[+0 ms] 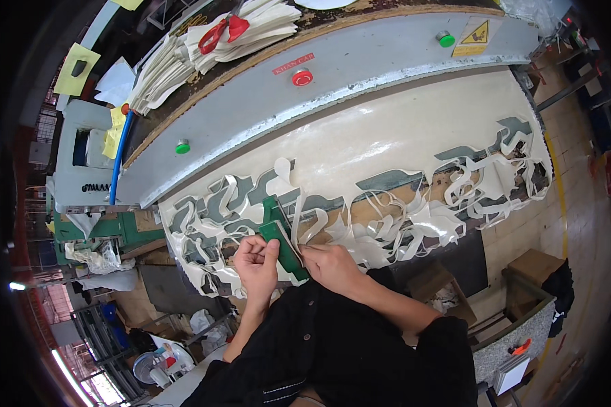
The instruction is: Using a template to press and cut out shoe component patterns from material at a industrial workbench.
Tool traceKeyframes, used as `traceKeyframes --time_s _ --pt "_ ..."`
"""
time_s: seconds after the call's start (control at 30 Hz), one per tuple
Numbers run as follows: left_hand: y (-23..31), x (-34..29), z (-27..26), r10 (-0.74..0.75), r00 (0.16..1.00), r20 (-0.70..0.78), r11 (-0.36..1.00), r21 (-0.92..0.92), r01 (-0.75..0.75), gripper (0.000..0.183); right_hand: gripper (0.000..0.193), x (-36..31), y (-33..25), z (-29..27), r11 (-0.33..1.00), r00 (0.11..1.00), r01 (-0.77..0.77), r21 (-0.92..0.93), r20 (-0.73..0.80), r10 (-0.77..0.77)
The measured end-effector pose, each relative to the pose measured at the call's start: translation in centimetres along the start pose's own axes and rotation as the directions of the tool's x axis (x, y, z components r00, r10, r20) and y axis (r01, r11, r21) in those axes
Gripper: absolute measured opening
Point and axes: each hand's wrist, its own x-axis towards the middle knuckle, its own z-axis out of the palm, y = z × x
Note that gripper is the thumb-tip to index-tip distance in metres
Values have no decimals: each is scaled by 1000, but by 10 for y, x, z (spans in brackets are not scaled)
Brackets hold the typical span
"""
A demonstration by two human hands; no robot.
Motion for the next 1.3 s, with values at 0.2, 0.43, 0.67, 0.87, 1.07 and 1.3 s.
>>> traceKeyframes --time_s 0.2,0.43,0.67,0.87,1.07,1.3 --pt "-14 0 -5 1 982 -190 998 -54 -11 17 10 -9 -4 -2 998 984 23 -63 179 -11" --pt "-15 -6 -4 -58 942 -329 981 -194 -7 19 9 -8 -7 -4 994 968 -91 -55 229 101" --pt "-20 -14 -18 -202 944 -262 920 -380 91 21 19 -4 -11 -10 992 956 -94 87 287 66" --pt "-31 -17 -26 -320 932 -169 883 -411 228 39 40 -16 -17 4 1000 982 -26 -6 186 26" --pt "-36 -22 -25 -355 923 -147 802 -555 220 40 47 -18 -18 3 987 956 -79 -142 271 115" --pt "-29 -25 -19 -493 868 -66 756 -527 389 50 42 -17 -18 1 995 976 -73 -75 197 87"
